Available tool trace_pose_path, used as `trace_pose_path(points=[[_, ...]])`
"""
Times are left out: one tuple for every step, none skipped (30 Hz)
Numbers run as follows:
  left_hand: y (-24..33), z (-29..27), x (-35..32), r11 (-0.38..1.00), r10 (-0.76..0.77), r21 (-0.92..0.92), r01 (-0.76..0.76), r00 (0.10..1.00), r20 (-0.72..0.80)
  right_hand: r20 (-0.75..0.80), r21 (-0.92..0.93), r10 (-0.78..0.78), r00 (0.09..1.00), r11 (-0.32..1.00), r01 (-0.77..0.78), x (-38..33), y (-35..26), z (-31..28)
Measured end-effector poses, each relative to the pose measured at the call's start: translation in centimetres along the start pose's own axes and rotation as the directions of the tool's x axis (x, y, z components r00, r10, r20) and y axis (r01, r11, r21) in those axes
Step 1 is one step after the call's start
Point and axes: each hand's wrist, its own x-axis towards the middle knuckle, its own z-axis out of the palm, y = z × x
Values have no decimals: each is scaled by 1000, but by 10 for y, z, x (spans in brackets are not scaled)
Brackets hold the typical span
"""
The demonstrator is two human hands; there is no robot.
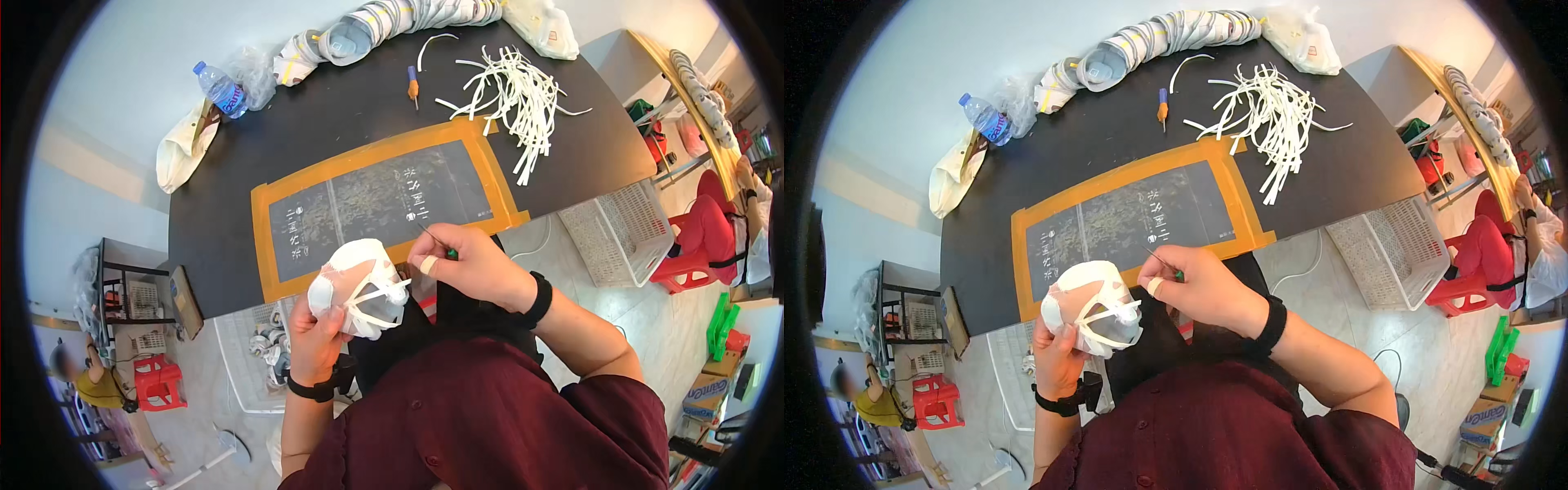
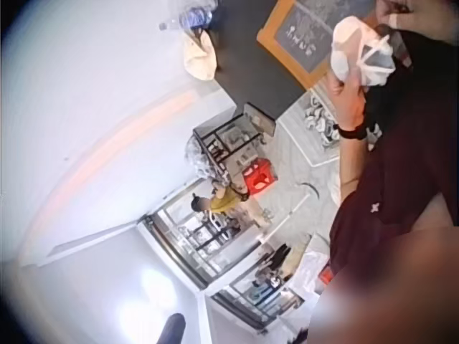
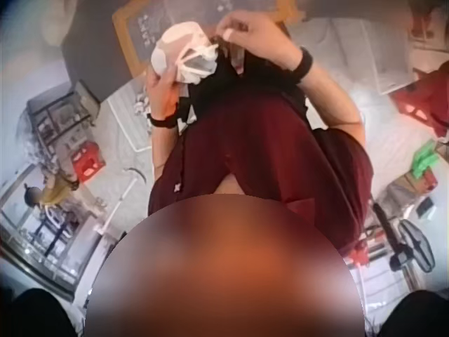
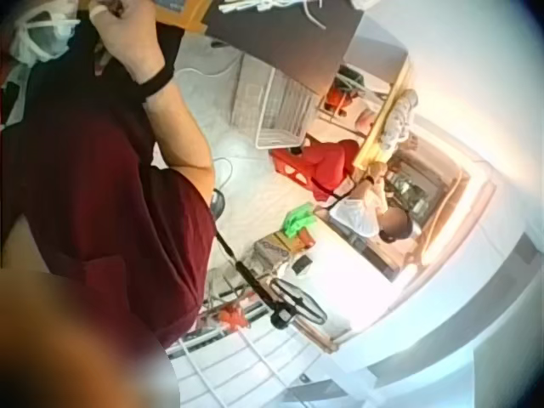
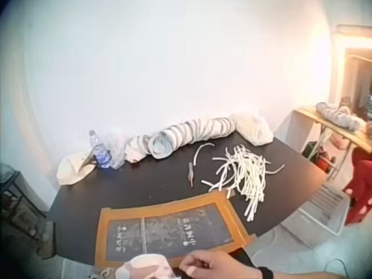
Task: Lacing a shoe upper in a manufacturing workshop environment.
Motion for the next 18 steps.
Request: trace_pose_path(points=[[0, -1, 0, 1000, -2, -10, 2, 999, 35, -2, -11, -59, 998, 998, 59, -3, -3, 1], [0, -1, 0, 1000, -3, -21, 4, 998, 70, -4, -21, -117, 993, 993, 117, -7, -8, 3], [0, 5, 3, 1000, -2, -21, 3, 997, 71, -3, -122, -170, 985, 978, 168, -10, -15, 8], [2, 19, 5, 1000, 13, -29, -13, 1000, -2, -24, -184, -233, 972, 957, 225, -14, -19, 17], [2, 29, 5, 999, 27, -34, -30, 997, -75, -41, -247, -296, 954, 929, 277, -17, -20, 27], [0, 36, 6, 999, 28, -36, -31, 997, -72, -26, -357, -372, 928, 871, 339, -16, -16, 30], [-1, 41, 7, 998, 2, -58, -8, 995, -98, -27, -359, -372, 928, 870, 339, -16, -17, 33], [-2, 44, 8, 997, -24, -82, 14, 992, -125, -44, -387, -349, 936, 870, 306, -17, -17, 36], [-1, 44, 8, 997, -24, -82, 13, 992, -125, -60, -411, -325, 944, 869, 274, -18, -16, 39], [0, 44, 8, 995, -55, -85, 48, 995, -86, -72, -402, -277, 958, 887, 227, -19, -13, 43], [-1, 44, 9, 993, -86, -87, 82, 995, -46, -71, -403, -276, 959, 887, 226, -17, -11, 43], [-2, 43, 8, 993, -91, -74, 90, 996, -1, -6, -351, -202, 979, 918, 187, -15, -10, 43], [-3, 44, 7, 993, -93, -78, 92, 996, -2, 64, -301, -128, 990, 943, 141, -14, -7, 43], [-5, 45, 6, 990, -106, -88, 107, 994, 13, 85, -169, -121, 989, 976, 134, -11, 2, 44], [-6, 45, 7, 988, -117, -99, 119, 993, 30, 87, -172, -118, 989, 976, 132, -10, 2, 44], [-5, 46, 8, 987, -122, -100, 125, 992, 32, 92, 47, -50, 994, 998, 46, -9, 2, 45], [-5, 46, 9, 987, -122, -104, 125, 992, 31, 112, 262, 17, 994, 964, -46, -7, 2, 45], [-4, 46, 9, 988, -131, -82, 133, 991, 27, 132, 244, 96, 987, 961, -126, -7, -6, 42]])
